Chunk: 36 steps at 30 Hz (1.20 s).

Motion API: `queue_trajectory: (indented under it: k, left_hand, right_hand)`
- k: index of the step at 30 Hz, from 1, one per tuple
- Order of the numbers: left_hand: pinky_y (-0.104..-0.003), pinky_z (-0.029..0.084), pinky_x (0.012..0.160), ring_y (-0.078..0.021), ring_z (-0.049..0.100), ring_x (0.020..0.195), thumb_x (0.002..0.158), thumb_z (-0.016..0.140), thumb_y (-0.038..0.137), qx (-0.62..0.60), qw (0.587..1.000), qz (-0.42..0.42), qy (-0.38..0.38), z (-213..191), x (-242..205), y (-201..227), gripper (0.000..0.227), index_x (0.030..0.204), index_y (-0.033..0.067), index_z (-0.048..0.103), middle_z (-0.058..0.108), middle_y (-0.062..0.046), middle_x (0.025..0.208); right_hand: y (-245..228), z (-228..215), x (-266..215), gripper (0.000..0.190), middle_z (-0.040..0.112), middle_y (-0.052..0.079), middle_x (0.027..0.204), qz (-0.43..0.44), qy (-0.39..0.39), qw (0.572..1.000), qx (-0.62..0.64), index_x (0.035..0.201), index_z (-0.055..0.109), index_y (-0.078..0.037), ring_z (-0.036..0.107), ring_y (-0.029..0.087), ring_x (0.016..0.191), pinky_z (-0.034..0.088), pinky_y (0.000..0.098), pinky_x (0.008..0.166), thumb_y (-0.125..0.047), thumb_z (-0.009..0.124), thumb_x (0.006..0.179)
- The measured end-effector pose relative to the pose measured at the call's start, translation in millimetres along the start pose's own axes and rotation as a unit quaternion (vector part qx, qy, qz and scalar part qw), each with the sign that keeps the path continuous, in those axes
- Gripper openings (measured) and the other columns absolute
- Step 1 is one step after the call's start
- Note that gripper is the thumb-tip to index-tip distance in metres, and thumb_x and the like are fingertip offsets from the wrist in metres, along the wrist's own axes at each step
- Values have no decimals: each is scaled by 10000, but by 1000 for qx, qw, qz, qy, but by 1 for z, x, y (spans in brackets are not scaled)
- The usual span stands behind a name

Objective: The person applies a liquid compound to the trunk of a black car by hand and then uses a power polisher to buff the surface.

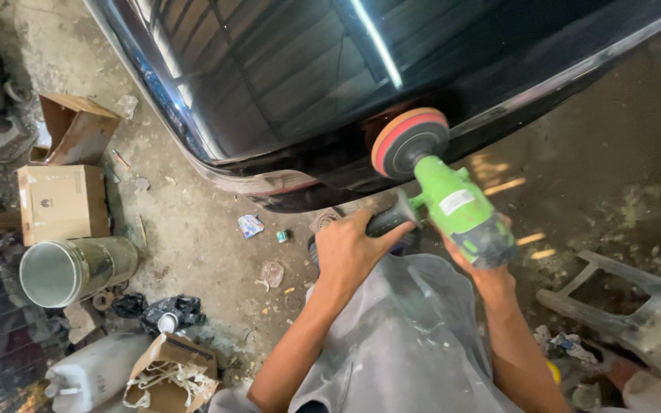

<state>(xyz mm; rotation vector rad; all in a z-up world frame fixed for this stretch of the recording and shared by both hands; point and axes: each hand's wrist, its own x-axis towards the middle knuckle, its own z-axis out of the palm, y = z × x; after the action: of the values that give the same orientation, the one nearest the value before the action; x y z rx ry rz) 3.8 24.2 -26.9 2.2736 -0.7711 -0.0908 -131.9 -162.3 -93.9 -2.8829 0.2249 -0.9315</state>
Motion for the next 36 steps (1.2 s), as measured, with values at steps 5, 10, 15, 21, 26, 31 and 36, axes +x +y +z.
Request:
queue_trajectory:
  k: [5,10,15,21,26,31,36]
  left_hand:
    - [-438,519,523,-353,683,563,755,845,559,40,999,-25,-4,-18,-39,-52,543,758,36,697,690,-172,652]
    - [-450,508,504,-363,675,544,737,856,544,58,996,-59,-13,-22,-63,-75,552,701,33,653,694,-179,654]
    - [-451,518,515,-372,671,538,754,844,619,112,992,-46,-40,-4,-46,-51,621,651,40,644,673,-180,588]
    - [-438,503,482,-335,671,516,764,805,594,75,997,19,-7,12,-18,-23,524,929,97,773,678,-147,583]
    - [-453,506,482,-339,680,526,781,788,631,105,993,-16,-48,31,-35,-31,573,834,63,734,689,-151,606]
    - [-462,509,471,-366,671,500,792,780,635,120,989,-51,-69,43,-56,-45,593,841,48,719,670,-184,570]
    - [-456,504,458,-359,663,487,811,767,620,111,993,-16,-34,50,-52,-41,577,845,48,694,682,-166,595]
  right_hand:
    - [-41,43,-26,215,675,113,807,136,-84,955,250,883,663,-61,693,296,715,533,405,629,-186,807,785]
    - [-71,56,-37,212,673,112,803,148,-101,942,283,884,664,-61,691,296,710,531,405,625,-186,804,786]
    - [-45,53,-31,210,671,112,800,149,-81,957,236,886,665,-61,689,297,705,530,405,621,-186,801,787]
    - [-22,39,-12,207,669,111,796,169,-54,967,181,887,667,-61,686,297,700,528,405,615,-186,798,788]
    - [-26,44,-16,204,667,111,793,164,-60,965,196,889,668,-61,684,298,695,526,405,611,-186,795,789]
    - [-42,54,-24,202,665,110,790,161,-68,959,222,890,669,-61,682,298,690,524,405,606,-186,792,790]
    - [-29,54,-24,200,663,110,786,169,-66,963,198,892,670,-61,680,298,685,523,405,602,-187,789,792]
